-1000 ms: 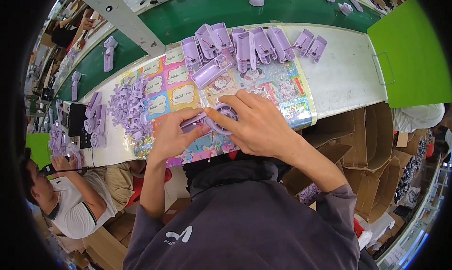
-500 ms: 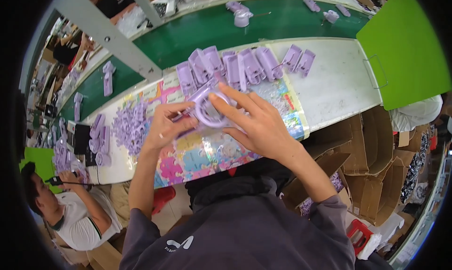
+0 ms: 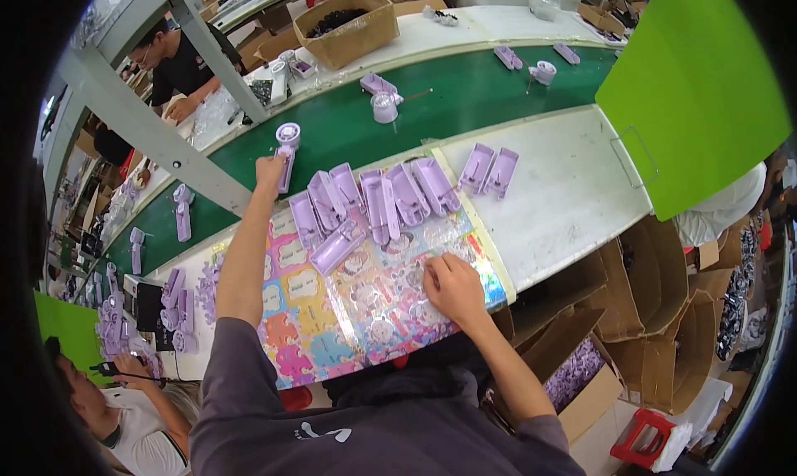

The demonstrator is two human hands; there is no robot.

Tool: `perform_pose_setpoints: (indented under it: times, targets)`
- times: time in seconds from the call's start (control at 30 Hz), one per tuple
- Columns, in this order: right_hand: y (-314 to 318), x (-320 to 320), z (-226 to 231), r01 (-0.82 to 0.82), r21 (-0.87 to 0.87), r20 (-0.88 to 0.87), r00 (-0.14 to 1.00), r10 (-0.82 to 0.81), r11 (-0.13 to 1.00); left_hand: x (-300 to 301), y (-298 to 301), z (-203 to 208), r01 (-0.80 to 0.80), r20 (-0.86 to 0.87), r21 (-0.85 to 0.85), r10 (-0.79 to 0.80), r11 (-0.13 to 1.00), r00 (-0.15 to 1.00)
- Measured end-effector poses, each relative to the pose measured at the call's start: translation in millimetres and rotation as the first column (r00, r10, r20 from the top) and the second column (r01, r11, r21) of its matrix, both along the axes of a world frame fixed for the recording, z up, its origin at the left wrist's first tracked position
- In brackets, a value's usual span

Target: The person assembles a small handheld fan by hand, fitting plastic components and internal mechanisms into a fan housing.

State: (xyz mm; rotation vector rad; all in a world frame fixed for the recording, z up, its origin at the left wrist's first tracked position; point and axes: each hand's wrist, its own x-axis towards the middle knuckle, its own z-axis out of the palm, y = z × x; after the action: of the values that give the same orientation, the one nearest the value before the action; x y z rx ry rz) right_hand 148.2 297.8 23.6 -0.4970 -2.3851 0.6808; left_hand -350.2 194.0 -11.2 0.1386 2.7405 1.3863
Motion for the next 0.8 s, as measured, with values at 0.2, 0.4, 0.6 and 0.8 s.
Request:
perform_pose_setpoints:
  times: [0.2,0.4,0.6,0.8]
  targets:
    - [7.5,1.8,2.6,0.045,0.012,0.023,0.999,-0.045,0.999,-10.4,19.2,-6.8,0.001,-0.032,-0.123,-0.005,0.992,0.999]
    - [5.1,-6.2,0.6,0.045,-0.007,0.064,0.997,-0.045,0.999,-47.6,8.6,12.3,-0.070,-0.042,-0.320,0.059,0.945,0.997]
    - [7.7,-2.7,1.6,0.069,-0.044,0.100,0.993,-0.065,0.997,65.1,117.5,89.7,0.159,-0.696,-0.438,-0.446,0.885,0.563]
    - [8.3,-6.7,3.4,0.022,-0.015,0.062,0.998,-0.021,1.000,86.1,200.3,50.0,0.694,-0.246,-0.498,-0.852,0.520,0.462]
